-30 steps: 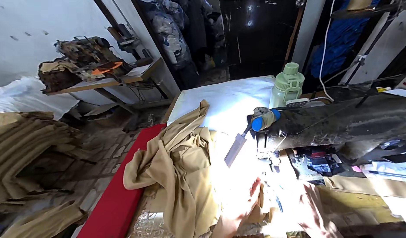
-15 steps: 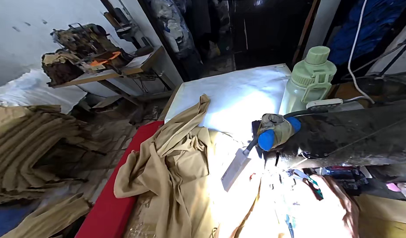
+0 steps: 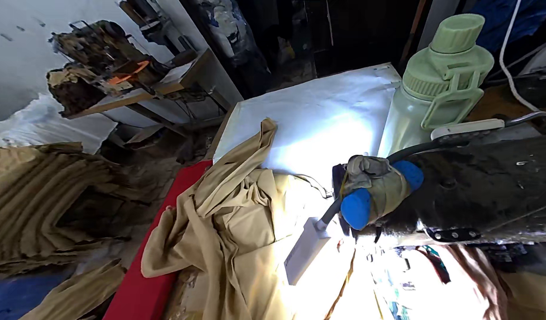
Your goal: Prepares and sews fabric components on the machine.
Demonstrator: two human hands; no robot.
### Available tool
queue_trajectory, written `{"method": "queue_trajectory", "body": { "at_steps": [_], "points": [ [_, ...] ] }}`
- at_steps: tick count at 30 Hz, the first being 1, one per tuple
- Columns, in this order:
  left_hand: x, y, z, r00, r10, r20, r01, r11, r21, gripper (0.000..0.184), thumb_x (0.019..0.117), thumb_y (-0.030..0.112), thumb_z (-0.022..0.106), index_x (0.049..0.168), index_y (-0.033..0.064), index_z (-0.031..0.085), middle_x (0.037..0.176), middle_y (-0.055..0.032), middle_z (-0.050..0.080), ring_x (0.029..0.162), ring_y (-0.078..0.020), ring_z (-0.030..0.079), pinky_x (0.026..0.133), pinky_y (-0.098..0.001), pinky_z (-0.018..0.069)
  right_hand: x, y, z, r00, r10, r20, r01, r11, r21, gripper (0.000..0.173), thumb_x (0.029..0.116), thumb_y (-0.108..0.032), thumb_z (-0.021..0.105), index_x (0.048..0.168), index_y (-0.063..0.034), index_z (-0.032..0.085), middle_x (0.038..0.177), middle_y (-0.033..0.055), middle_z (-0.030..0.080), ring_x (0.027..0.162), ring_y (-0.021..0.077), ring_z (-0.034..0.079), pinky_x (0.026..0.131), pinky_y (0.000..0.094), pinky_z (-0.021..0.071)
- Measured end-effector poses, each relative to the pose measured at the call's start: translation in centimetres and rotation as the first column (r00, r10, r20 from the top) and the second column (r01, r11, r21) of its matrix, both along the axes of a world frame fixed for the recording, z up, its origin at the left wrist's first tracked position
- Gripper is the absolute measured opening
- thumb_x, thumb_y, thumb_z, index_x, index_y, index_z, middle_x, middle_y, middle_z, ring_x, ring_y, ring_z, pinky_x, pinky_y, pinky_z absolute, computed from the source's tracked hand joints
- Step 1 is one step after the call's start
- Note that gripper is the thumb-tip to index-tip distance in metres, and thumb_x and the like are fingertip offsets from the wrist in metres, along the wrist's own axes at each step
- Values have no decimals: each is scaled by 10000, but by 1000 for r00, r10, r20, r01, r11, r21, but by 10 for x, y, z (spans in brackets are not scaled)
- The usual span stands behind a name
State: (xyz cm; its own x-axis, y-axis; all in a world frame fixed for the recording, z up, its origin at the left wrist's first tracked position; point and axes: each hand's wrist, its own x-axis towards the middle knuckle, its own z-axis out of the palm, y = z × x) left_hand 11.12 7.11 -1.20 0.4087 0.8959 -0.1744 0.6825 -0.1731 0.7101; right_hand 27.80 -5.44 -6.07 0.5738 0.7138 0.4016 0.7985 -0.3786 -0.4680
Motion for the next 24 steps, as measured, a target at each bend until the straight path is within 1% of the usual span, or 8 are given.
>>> {"method": "queue_trajectory", "body": {
  "at_steps": [2,5,9,11,14,19,21,24],
  "points": [
    [0,-1,2,1000,11,22,-11,1000,-12,263,976,246,621,979,8,735,858,-33,694,800,-6,618,779,-201,501,1,0,-5,1000,-8,3,8,1000,11,404,1015,-396,536,1011,-66,769,1031,203,738,1035,422,687,962,549,514],
    [-2,0,-6,995,-8,102,9,1000,-6,258,957,203,631,1025,-29,719,901,-57,703,842,-3,632,819,-184,513,-1,0,3,1000,1,-5,-2,1000,-8,386,1014,-371,556,1014,-46,765,1038,220,740,1034,438,692,975,557,510],
    [-2,0,-1,997,-9,80,11,1000,-24,263,968,202,626,1048,-29,722,942,-81,711,889,-19,639,852,-198,500,0,-1,-1,999,-6,37,6,1000,-14,380,1011,-377,566,1009,-55,767,1025,210,746,1027,416,700,986,535,510],
    [-3,0,-10,990,-3,141,7,1000,-27,266,964,191,635,1065,-45,706,958,-79,711,902,-3,643,869,-180,512,0,-2,-2,999,-4,38,4,1000,-19,394,1017,-394,553,1012,-63,766,1024,206,746,1033,411,699,992,530,506],
    [-2,-1,-16,974,31,225,-25,999,-32,221,934,139,659,1018,-64,685,894,-48,687,847,29,629,826,-156,518,1,-1,-4,999,-3,34,3,1000,-14,393,1021,-399,546,1015,-76,770,1021,199,748,1029,408,699,986,526,508],
    [0,-4,-9,976,53,210,-52,999,-14,232,910,122,664,1004,-89,693,877,-67,692,827,20,625,811,-156,509,2,0,-3,1000,6,26,-6,1000,0,370,1026,-365,547,1005,-64,761,1022,192,741,1019,406,692,962,515,514],
    [1,-5,-4,975,87,207,-73,995,-75,217,921,100,668,1024,-92,674,887,-46,674,833,39,601,819,-143,496,-1,1,2,1000,-2,20,2,1000,-3,351,1009,-330,566,1001,-43,766,1021,220,741,1023,432,694,959,531,518],
    [2,-6,-2,975,92,203,-77,994,-81,205,922,99,669,1005,-87,687,881,-38,685,833,41,606,824,-141,492,0,1,2,1000,8,13,-8,1000,-1,375,1015,-364,560,1005,-49,764,1022,208,742,1021,427,694,952,539,523]
  ]
}}
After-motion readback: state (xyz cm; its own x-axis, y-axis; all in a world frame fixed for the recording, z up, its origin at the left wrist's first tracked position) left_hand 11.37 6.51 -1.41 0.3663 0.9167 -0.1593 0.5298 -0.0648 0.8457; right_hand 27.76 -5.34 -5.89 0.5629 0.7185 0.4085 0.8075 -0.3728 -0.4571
